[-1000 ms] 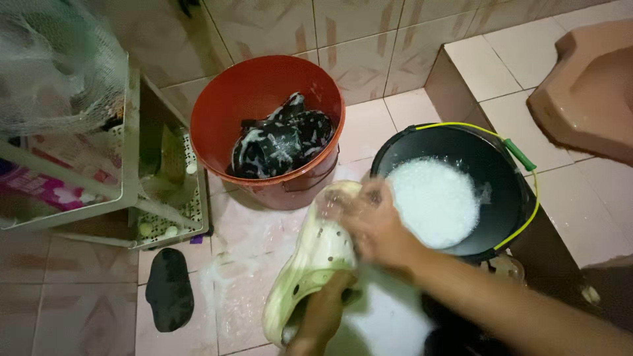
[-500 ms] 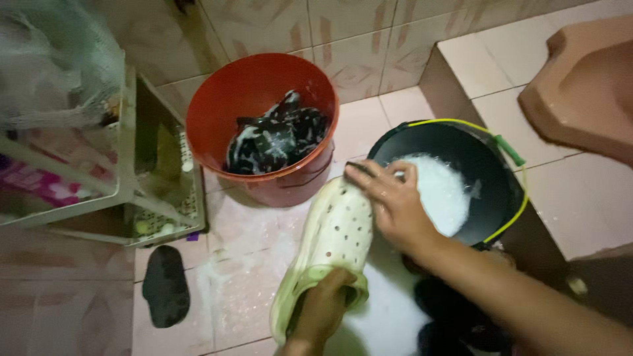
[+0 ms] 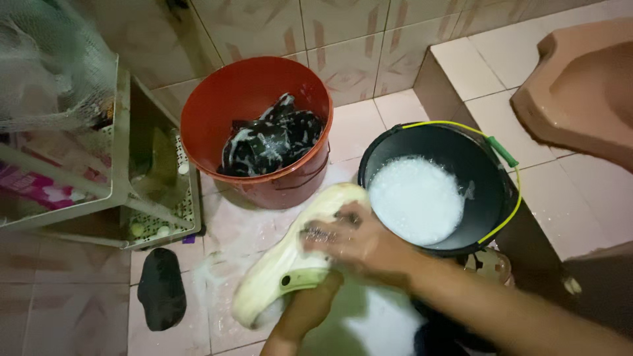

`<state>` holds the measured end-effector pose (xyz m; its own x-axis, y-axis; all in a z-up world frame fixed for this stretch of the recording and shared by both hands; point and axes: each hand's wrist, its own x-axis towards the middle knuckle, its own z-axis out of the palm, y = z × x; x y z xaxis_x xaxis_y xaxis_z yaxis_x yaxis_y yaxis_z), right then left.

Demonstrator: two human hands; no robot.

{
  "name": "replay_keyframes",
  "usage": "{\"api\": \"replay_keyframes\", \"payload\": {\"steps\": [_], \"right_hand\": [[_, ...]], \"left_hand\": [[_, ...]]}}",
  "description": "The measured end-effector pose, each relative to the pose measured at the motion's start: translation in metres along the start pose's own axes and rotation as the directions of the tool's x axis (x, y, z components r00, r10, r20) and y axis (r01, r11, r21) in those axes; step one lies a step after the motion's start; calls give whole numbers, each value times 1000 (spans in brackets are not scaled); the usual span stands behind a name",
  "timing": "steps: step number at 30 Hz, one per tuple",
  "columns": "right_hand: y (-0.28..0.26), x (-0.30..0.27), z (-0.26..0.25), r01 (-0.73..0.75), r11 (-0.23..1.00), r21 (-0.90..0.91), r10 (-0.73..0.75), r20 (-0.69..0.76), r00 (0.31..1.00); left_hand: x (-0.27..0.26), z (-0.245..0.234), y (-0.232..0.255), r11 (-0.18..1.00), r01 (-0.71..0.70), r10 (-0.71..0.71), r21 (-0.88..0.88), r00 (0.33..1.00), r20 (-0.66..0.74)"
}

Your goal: The person scrubs a black shoe with a soapy sponge, repeatedly dipping the sponge into a bucket of soapy water. After cleaning the black shoe, the person places it in a red bucket and begins scrubbing a white clog-style shoe in the same manner.

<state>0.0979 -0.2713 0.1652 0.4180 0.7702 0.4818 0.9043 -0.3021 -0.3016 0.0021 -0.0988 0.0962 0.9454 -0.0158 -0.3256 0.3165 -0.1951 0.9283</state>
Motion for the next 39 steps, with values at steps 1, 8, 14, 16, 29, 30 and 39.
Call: {"api": "replay_keyframes", "payload": {"steps": [1,8,14,16,29,30,39], "right_hand": [[27,6,-8,-43,997,-64,41,-38,998],[-25,-1,6,44,995,84,-42,-25,999],[20,8,-14,-352,931,-97,329,-196,924],[-10,-3,7,-97,995,-38,92,-116,989],[25,-3,20,11,998,56,-4,-111,994],[27,-2,18,-144,989,44,149,-144,978],[34,-5,20,-149,989,23,151,-141,978]], "left_hand": [[-3,-1,0,1000,5,-5,0,999,32],[-10,5,6,815,-368,391,447,919,44],[-13,2,8,872,-206,214,443,976,33],[-9,9,8,906,-159,163,392,986,23],[5,-4,1,980,-165,176,106,979,-101],[3,-3,1,995,-54,61,83,994,-88],[-1,-4,13,971,35,-28,237,999,-34]]}}
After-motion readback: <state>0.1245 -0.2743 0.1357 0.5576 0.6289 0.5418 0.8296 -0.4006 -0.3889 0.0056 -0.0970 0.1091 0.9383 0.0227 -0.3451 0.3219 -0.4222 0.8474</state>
